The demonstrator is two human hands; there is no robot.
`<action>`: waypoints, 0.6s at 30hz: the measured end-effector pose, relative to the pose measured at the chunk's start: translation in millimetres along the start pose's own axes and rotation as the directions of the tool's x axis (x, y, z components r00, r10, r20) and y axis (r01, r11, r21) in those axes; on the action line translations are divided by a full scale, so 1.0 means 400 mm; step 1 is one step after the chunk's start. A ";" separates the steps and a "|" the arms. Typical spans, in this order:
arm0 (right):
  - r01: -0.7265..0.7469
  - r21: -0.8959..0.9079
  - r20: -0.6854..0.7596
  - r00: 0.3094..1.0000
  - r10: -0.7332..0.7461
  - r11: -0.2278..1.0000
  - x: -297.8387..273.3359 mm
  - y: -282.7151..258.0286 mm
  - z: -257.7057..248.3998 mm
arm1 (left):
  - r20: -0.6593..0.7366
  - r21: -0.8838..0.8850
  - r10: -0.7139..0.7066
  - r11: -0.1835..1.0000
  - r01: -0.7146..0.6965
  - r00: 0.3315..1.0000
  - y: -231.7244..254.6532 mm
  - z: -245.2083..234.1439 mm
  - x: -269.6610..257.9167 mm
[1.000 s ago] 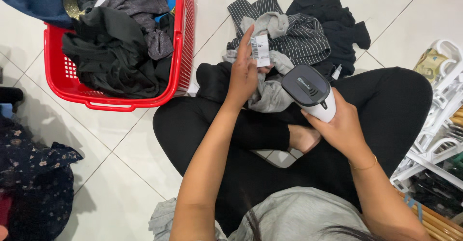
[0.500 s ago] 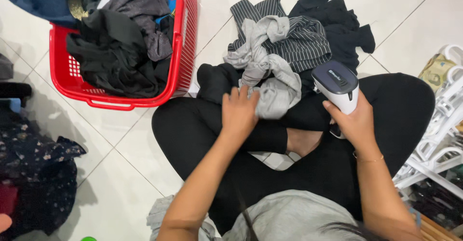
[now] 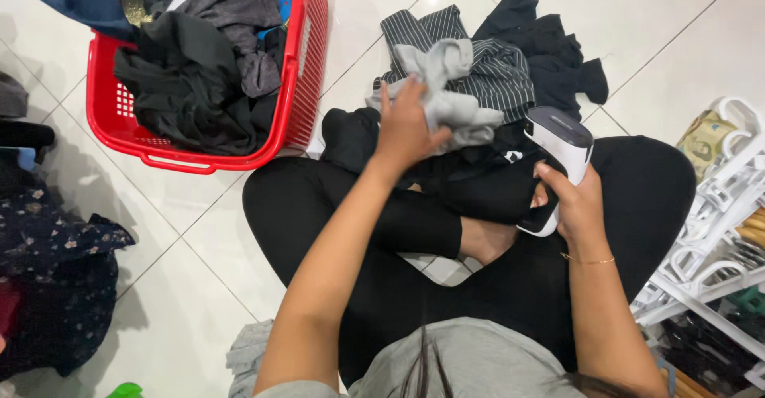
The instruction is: The person scans barcode tags on various articles of clothing using a handheld scanner, moving items between a red basket and a pile on the floor.
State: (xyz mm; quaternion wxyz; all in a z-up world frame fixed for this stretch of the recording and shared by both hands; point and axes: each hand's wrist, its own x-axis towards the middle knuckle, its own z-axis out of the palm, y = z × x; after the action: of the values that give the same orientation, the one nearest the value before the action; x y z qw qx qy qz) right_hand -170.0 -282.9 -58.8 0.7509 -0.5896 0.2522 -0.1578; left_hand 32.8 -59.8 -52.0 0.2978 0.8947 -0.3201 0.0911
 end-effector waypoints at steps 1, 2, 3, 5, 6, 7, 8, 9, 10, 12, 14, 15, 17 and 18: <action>-0.002 0.003 0.000 1.000 0.002 1.000 -0.003 -0.023 0.017 | 0.002 0.003 0.000 1.000 0.000 1.000 0.016 -0.004 -0.024; 0.010 -0.014 0.005 1.000 -0.010 1.000 -0.009 -0.046 0.034 | 0.124 -0.014 0.032 0.999 -0.030 0.992 0.033 -0.007 -0.050; 0.023 -0.031 0.011 1.000 -0.022 0.999 -0.016 -0.069 0.052 | 0.242 -0.034 0.065 0.998 -0.058 0.968 0.048 -0.012 -0.078; 0.025 -0.040 0.015 1.000 -0.025 0.999 -0.014 -0.051 0.040 | 0.227 -0.091 0.062 0.995 -0.043 0.972 0.046 0.017 -0.121; 0.028 -0.050 0.020 0.999 -0.027 0.998 -0.011 -0.042 0.036 | 0.211 -0.148 0.059 0.989 -0.027 0.976 0.044 0.030 -0.143; 0.027 -0.048 0.029 0.999 -0.026 0.998 -0.013 -0.049 0.043 | 0.207 -0.142 0.051 0.990 -0.022 0.977 0.031 0.023 -0.142; 0.042 -0.057 0.034 0.999 -0.040 0.998 -0.018 -0.058 0.046 | 0.155 -0.166 -0.006 0.986 0.032 0.988 0.022 0.019 -0.141; 0.057 -0.066 0.038 0.998 -0.054 0.996 -0.024 -0.066 0.048 | 0.103 -0.194 -0.065 0.977 0.084 0.993 0.013 0.015 -0.139; 0.056 -0.066 0.040 0.998 -0.053 0.996 -0.032 -0.081 0.058 | 0.103 -0.193 -0.067 0.977 0.086 0.992 0.015 -0.010 -0.123; 0.079 -0.072 0.050 0.996 -0.075 0.994 -0.040 -0.112 0.080 | 0.063 -0.383 -0.231 0.893 0.237 0.971 0.016 -0.062 -0.079; 0.052 -0.053 0.036 0.998 -0.050 0.997 -0.030 -0.081 0.062 | 0.177 -0.364 -0.261 0.879 0.309 0.949 -0.011 -0.069 -0.035; 0.020 -0.038 0.021 1.000 -0.019 0.999 -0.027 -0.065 0.052 | 0.292 -0.338 -0.291 0.860 0.383 0.911 -0.025 -0.072 -0.017; 0.017 -0.040 0.027 0.999 -0.016 0.999 -0.025 -0.057 0.049 | 0.324 -0.346 -0.280 0.854 0.389 0.904 -0.045 -0.057 0.008; 0.017 -0.044 0.024 1.000 -0.016 0.999 -0.022 -0.055 0.044 | 0.360 -0.359 -0.259 0.848 0.390 0.896 -0.053 -0.046 0.026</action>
State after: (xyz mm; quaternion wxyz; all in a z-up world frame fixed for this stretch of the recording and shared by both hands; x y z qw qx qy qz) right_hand -166.0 -269.4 -32.8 0.7393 -0.6100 0.2417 -0.1514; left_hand 54.8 -41.3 -43.6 0.4433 0.8535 -0.2156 -0.1686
